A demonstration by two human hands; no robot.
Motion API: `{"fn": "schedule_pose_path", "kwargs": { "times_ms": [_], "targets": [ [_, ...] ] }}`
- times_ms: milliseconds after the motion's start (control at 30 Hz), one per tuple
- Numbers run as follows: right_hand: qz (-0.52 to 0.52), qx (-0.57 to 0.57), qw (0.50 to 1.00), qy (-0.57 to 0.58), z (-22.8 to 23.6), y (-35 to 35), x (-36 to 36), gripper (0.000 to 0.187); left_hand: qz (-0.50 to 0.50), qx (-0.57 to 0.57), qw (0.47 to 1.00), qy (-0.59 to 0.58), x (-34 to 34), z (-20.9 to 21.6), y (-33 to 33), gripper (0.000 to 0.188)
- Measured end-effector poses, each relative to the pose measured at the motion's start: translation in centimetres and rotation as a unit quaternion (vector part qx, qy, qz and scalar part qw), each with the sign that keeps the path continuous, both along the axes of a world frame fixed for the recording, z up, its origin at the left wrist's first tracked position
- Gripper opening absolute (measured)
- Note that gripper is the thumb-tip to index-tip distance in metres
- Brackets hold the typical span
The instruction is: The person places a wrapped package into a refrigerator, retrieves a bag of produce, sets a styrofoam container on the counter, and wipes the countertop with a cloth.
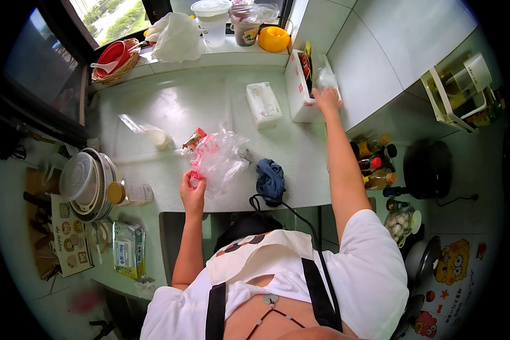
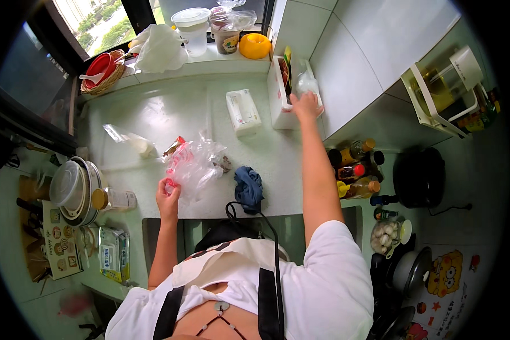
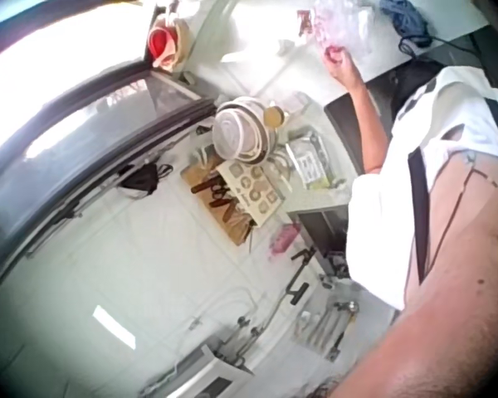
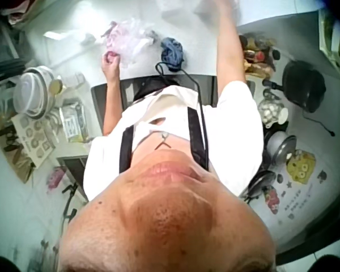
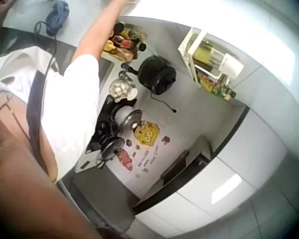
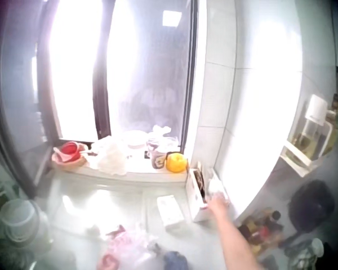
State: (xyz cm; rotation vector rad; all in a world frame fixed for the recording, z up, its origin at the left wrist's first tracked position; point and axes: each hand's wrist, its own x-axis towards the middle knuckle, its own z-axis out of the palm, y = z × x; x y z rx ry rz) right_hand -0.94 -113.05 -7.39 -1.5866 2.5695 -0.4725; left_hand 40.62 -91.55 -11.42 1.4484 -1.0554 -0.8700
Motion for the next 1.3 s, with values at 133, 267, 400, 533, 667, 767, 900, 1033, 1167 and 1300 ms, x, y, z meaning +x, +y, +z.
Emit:
{"fn": "schedule_pose_path", "kwargs": {
  "times_ms": [133,267,400,533,667,767,900,1033,1167,1300],
  "targets": [
    [0.021,-0.308,0.934,-0.177,0.2,2.2,-2.2,0.039,0.001,-0.009,0.998,0.054,-0.1,0.3,-0.2,0.021],
    [0.05,-0.386,0.806,-0.445,7.0,9.6,3.8,0.024,0.006,-0.014,0.999,0.033,-0.9,0.2,-1.1,0.021],
    [0.151,-0.283,0.805,-0.499,5.8,16.4,11.0,0.012,-0.025,-0.019,0.999,0.026,-3.7,1.3,-1.9,0.026],
    [0.3,-0.123,0.86,-0.394,3.3,20.1,17.2,0.018,-0.105,-0.017,0.985,0.138,-5.4,1.4,-1.6,0.023],
    [0.384,-0.108,0.843,-0.36,2.6,22.3,20.0,0.024,-0.146,0.035,0.927,0.345,-4.2,2.2,0.8,0.027],
    [0.38,-0.032,0.764,-0.52,1.0,24.1,21.6,0.032,-0.13,0.044,0.944,0.301,-3.4,1.2,4.9,0.041],
    [0.433,0.059,0.706,-0.557,0.3,28.1,23.0,0.051,-0.013,-0.01,0.973,0.228,-3.9,0.8,12.1,0.057],
    [0.443,0.226,0.608,-0.619,-2.1,34.3,24.7,0.058,0.121,0.005,0.973,0.197,-3.6,-2.6,21.6,0.051],
    [0.419,0.376,0.532,-0.633,-4.1,40.3,26.3,0.054,0.248,0.024,0.955,0.159,-3.7,-3.6,30.8,0.043],
    [0.47,0.449,0.471,-0.597,-3.9,44.7,28.5,0.047,0.403,0.085,0.901,0.139,-3.1,-5.3,37.9,0.042]
  ]
}}
